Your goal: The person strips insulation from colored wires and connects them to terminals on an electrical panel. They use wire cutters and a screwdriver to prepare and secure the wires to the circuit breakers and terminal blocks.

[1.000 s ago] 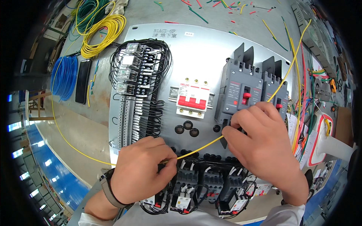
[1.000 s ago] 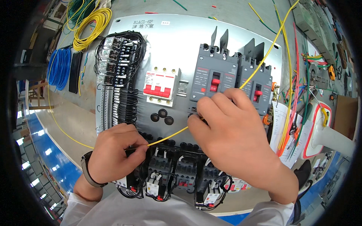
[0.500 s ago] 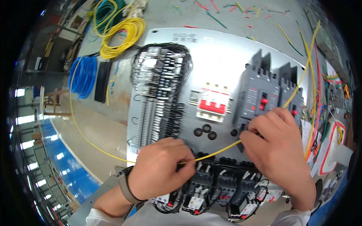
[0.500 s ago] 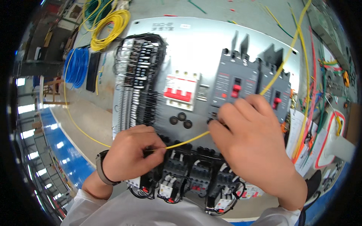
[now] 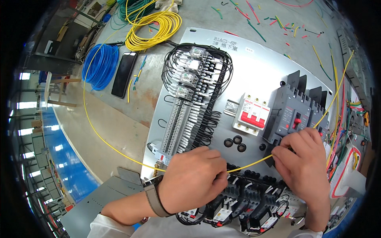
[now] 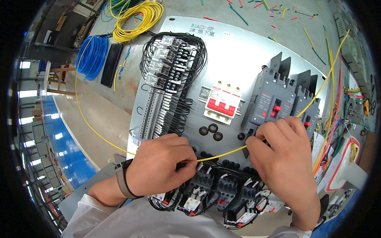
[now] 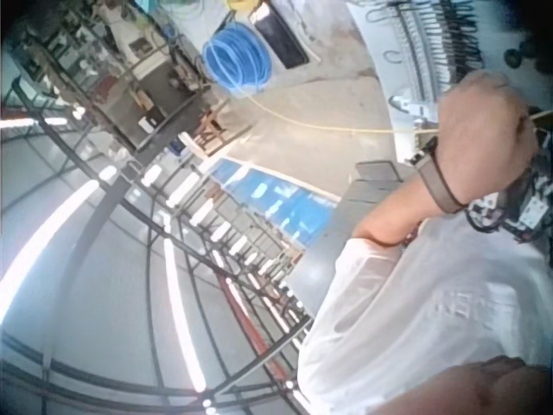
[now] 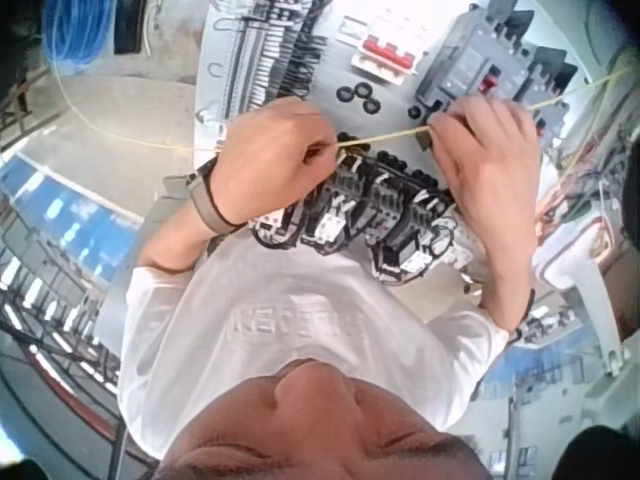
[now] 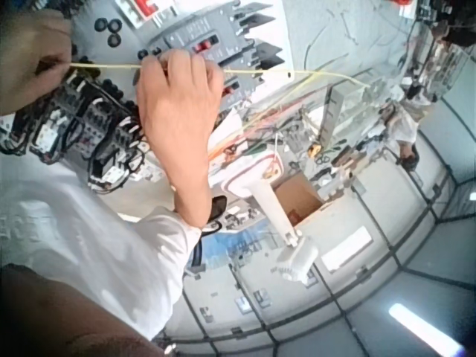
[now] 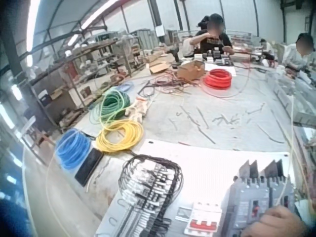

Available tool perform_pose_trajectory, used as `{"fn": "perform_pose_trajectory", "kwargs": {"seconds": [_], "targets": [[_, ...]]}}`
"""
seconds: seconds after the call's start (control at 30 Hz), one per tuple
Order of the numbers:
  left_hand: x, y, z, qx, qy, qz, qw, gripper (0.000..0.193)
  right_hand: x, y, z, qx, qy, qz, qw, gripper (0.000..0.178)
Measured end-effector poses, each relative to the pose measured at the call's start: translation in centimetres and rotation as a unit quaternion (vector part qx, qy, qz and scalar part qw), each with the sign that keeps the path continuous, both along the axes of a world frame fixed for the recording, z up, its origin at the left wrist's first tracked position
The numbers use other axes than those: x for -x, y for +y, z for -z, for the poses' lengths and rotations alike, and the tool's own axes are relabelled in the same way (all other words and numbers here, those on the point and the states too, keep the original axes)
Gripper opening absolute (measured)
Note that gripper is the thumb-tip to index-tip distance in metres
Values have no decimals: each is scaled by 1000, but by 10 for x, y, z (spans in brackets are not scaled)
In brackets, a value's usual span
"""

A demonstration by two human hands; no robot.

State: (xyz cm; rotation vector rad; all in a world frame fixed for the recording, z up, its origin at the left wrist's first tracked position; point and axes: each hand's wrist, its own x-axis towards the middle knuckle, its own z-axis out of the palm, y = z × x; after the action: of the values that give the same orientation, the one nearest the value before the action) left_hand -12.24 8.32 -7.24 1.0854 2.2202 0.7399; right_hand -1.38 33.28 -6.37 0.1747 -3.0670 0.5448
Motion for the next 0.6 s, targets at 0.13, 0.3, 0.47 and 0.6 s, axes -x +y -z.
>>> {"fn": "perform_pose_trajectory", "kwargs": {"seconds": [0.13,0.3,0.47,0.6], "targets": [[0,-1,2,-8,-3,-5,1000,7,0,0,-1,9,12,-3,1000,20],[1,-6,-1,-76,11,-14,997,7,-4,7,0,55,41,-10,998,18],[-1,-15,-41,-141,40,-6,989,6,-24,2,-28,98,70,22,992,18],[-16,-29,-76,-171,39,-15,984,8,-37,-19,-71,91,98,18,991,20]]}}
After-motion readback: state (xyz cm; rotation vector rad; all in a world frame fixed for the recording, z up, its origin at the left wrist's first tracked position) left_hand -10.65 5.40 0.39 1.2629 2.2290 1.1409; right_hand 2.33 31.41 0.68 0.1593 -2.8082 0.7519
